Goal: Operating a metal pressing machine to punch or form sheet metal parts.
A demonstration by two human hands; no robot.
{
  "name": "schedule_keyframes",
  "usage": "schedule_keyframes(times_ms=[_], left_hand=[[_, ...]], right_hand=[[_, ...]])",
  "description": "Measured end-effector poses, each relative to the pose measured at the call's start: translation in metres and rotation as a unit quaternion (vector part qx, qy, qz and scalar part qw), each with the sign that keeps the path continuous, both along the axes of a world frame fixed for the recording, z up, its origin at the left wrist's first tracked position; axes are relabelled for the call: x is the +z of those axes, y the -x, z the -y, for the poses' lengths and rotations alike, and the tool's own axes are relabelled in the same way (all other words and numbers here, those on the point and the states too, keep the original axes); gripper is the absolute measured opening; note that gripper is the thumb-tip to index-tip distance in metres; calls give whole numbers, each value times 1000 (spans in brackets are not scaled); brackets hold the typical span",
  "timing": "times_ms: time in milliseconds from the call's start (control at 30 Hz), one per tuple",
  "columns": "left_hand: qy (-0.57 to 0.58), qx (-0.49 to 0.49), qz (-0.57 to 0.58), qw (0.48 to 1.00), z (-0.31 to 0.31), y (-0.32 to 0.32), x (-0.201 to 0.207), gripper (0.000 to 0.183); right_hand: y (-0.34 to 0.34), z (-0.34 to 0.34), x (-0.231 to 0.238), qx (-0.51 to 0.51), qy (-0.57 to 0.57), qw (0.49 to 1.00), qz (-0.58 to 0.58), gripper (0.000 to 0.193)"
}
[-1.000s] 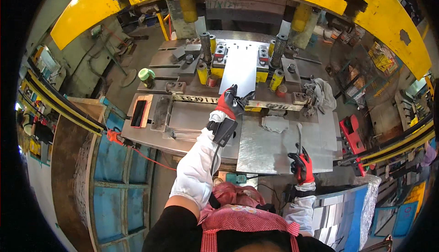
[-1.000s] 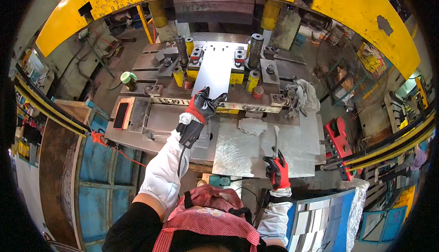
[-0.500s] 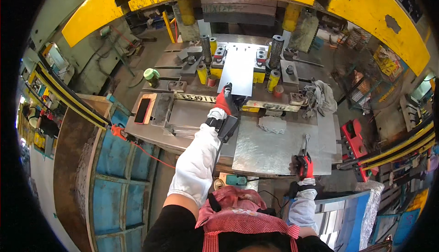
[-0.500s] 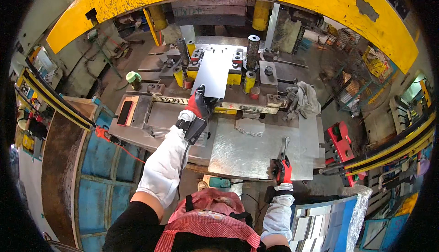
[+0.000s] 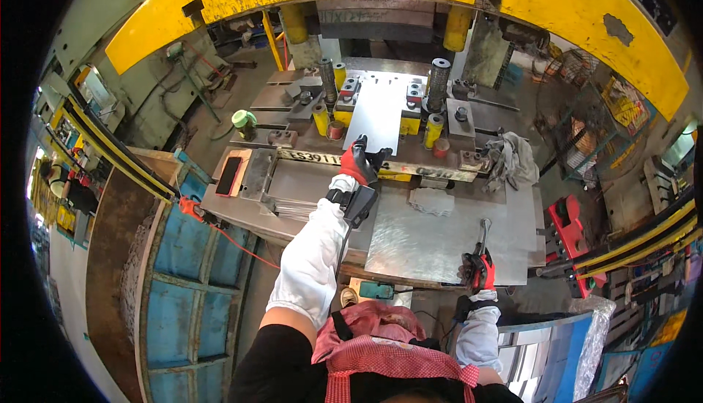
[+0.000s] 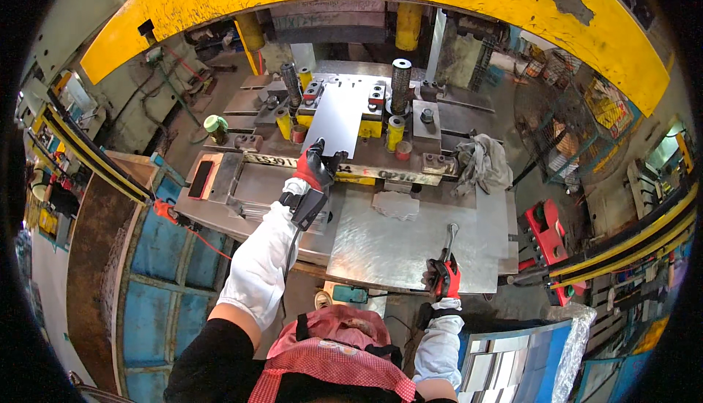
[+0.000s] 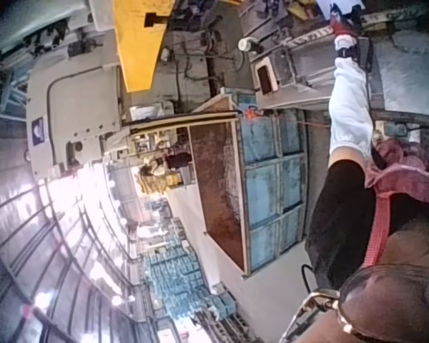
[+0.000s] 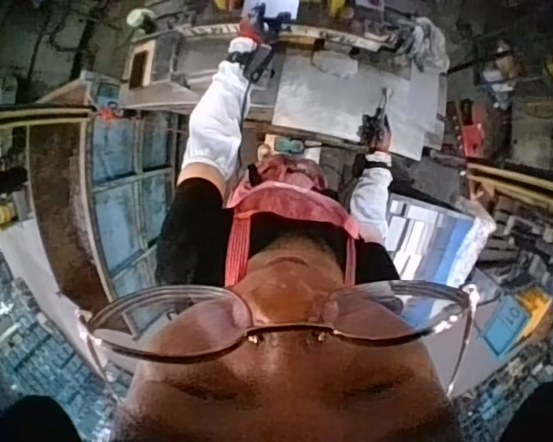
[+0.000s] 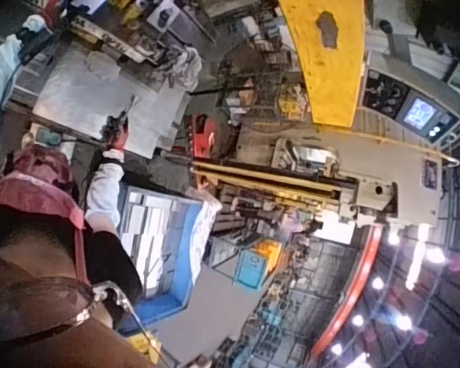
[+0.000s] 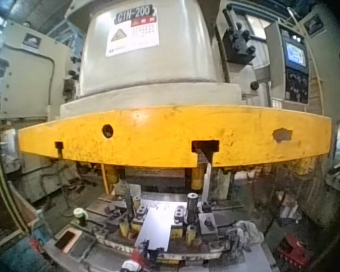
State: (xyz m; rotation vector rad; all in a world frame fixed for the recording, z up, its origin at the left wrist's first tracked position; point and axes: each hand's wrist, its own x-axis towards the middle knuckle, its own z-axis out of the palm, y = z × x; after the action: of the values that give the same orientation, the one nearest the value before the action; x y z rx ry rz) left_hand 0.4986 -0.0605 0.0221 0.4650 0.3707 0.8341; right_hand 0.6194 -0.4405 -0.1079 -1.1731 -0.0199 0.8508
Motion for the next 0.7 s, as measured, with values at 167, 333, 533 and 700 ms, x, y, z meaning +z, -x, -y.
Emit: schedule_keyframes(times_ms=[167, 333, 533, 700], left_hand=[[-27, 17, 14, 999, 6, 2, 1, 32], [-1, 24, -40, 999, 2, 4, 3, 29], [-40, 39, -66, 996, 6, 0, 6, 31], [-453, 130, -221, 854, 0, 7, -11, 31]], right_hand=[[1, -1, 4, 26, -51, 998, -26, 21], [4, -4, 2, 0, -45, 999, -12, 21], [6, -4, 13, -19, 18, 999, 25, 19], [5, -1, 12, 8, -57, 998, -34, 17]])
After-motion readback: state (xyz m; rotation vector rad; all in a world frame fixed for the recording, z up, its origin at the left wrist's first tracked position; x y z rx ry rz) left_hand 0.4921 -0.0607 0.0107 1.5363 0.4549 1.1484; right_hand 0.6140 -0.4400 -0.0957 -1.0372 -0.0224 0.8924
